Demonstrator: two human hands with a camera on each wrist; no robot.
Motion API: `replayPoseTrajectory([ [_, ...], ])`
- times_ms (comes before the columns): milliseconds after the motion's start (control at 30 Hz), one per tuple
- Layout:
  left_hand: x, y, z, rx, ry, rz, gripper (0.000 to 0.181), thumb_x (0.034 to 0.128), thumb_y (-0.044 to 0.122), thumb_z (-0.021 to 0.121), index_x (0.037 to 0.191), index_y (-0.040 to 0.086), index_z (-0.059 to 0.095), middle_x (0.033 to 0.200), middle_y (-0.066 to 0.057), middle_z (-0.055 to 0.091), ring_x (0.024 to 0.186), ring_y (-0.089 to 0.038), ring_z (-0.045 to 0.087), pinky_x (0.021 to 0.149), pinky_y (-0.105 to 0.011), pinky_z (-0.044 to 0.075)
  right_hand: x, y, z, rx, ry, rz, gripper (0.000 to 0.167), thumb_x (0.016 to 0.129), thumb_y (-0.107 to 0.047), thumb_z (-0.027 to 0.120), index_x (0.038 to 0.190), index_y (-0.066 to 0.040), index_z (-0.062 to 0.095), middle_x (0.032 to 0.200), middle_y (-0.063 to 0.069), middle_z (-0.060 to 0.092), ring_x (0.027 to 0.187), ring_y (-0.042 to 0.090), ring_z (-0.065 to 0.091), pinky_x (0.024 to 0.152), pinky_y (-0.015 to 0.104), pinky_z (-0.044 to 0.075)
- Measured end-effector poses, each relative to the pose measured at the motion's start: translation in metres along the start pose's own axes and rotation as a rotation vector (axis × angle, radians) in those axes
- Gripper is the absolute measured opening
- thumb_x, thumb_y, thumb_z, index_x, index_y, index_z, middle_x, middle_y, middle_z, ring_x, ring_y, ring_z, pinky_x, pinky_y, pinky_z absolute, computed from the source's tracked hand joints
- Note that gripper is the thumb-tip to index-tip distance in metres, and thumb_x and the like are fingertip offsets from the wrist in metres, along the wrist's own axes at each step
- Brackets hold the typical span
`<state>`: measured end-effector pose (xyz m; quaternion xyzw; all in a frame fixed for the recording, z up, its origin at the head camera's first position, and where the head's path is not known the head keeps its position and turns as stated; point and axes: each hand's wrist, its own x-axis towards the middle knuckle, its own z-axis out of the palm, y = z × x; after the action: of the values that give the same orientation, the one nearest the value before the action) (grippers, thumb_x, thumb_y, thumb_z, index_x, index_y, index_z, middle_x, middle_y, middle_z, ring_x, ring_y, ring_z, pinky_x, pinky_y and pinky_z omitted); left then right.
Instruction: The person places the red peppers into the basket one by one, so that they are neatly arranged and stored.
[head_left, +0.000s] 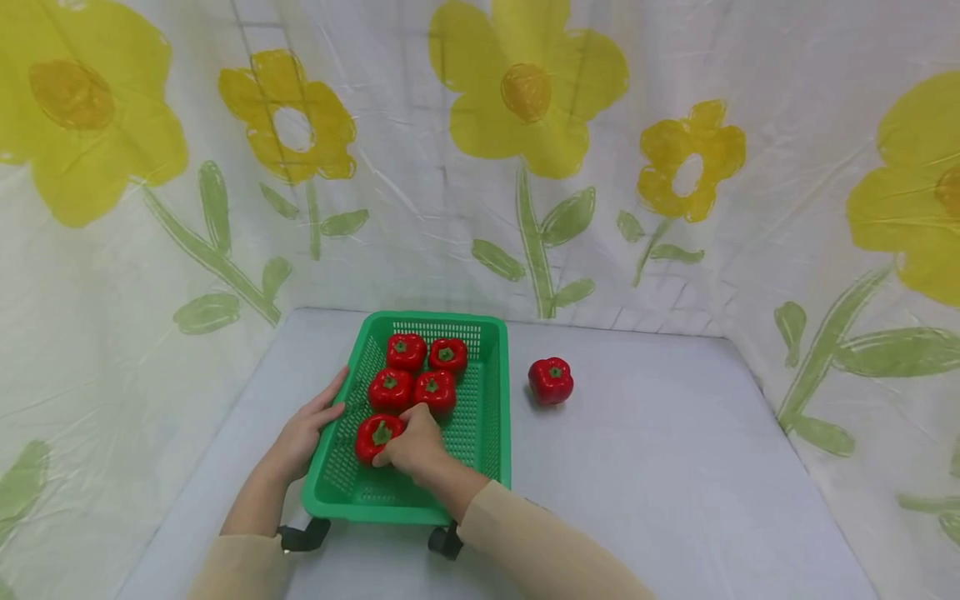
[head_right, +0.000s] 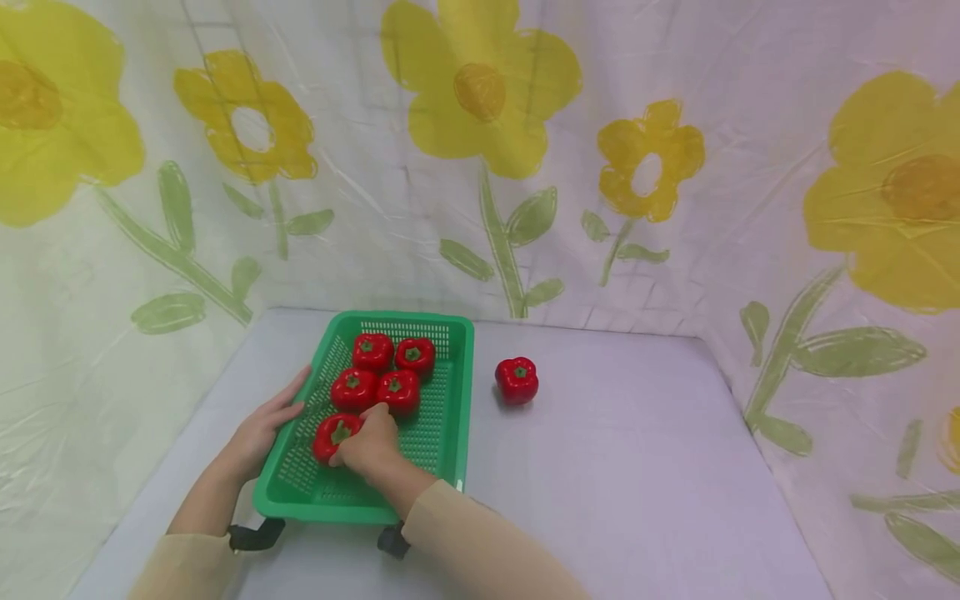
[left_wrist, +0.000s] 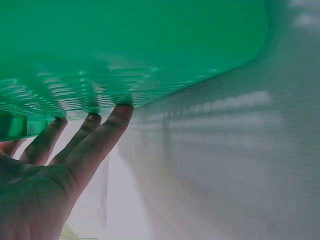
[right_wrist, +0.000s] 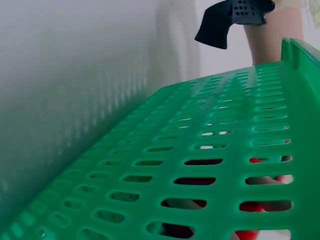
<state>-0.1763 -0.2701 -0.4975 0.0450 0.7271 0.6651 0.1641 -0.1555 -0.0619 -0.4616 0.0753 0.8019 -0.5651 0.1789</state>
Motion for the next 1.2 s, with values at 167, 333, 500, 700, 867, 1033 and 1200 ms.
replayPoseTrajectory([
  [167,0.0002,-0.0004,0.0,-0.002,0.0,0.0,0.058,0.1107,0.025,0.034,0.163,0.035,0.012,0.171,-0.006,0.001,0.15,-0.049,0.021,0.098,-0.054,0.053,0.002,0.0011,0.0021,-0.032,0.002,0.01,0.058,0.069,0.0,0.09,0.108,-0.011,0.049,0.104,0.007,0.058,0.092,0.025,0.056,0.072,0.042,0.06],
  [333,0.0004,-0.0006,-0.0006,0.0,0.003,0.002,0.058,0.1104,0.025,0.034,0.163,0.034,0.012,0.171,-0.006,0.002,0.15,-0.048,0.022,0.097,-0.053,0.054,0.0023,0.002,0.0039,-0.066,0.002,0.012,0.06,0.068,-0.001,0.091,0.111,-0.01,0.049,0.106,0.008,0.058,0.096,0.027,0.055,0.075,0.046,0.059],
  [500,-0.0001,-0.0005,-0.0008,0.007,0.005,0.002,0.058,0.1105,0.026,0.034,0.163,0.034,0.012,0.171,-0.007,0.003,0.149,-0.049,0.024,0.096,-0.053,0.054,0.0031,0.0036,0.0066,-0.074,0.006,0.003,0.062,0.068,0.0,0.091,0.113,-0.009,0.049,0.107,0.009,0.058,0.097,0.028,0.055,0.076,0.047,0.059],
  [700,-0.0003,-0.0002,-0.0001,0.013,0.0,0.013,0.058,0.1104,0.029,0.035,0.163,0.035,0.012,0.171,-0.007,0.003,0.148,-0.051,0.023,0.096,-0.055,0.054,0.005,0.0058,0.0087,-0.059,0.006,-0.007,0.066,0.067,0.002,0.09,0.116,-0.011,0.048,0.111,0.01,0.058,0.1,0.028,0.055,0.081,0.048,0.059],
  [867,-0.0005,-0.0004,0.0006,0.01,-0.004,0.012,0.057,0.1106,0.028,0.034,0.163,0.035,0.011,0.171,-0.007,0.002,0.149,-0.051,0.021,0.097,-0.056,0.053,0.0042,0.0062,0.0085,-0.062,-0.003,-0.006,0.071,0.066,0.002,0.091,0.121,-0.01,0.048,0.115,0.011,0.058,0.104,0.03,0.055,0.084,0.051,0.058],
  [1033,0.0,-0.0007,0.001,0.0,-0.012,0.015,0.057,0.1109,0.027,0.033,0.163,0.035,0.011,0.171,-0.007,0.002,0.15,-0.051,0.019,0.099,-0.058,0.051,0.0015,0.0046,0.0064,-0.067,-0.005,-0.016,0.072,0.066,0.001,0.091,0.123,-0.011,0.049,0.117,0.011,0.058,0.106,0.03,0.054,0.085,0.051,0.058],
  [1200,-0.0004,0.0002,0.0004,0.006,-0.007,0.016,0.058,0.1106,0.028,0.034,0.163,0.034,0.011,0.171,-0.006,0.002,0.15,-0.05,0.019,0.098,-0.056,0.052,-0.0016,0.0037,0.0026,-0.09,0.006,-0.035,0.072,0.066,-0.001,0.092,0.124,-0.012,0.05,0.117,0.011,0.058,0.105,0.028,0.054,0.084,0.049,0.058],
])
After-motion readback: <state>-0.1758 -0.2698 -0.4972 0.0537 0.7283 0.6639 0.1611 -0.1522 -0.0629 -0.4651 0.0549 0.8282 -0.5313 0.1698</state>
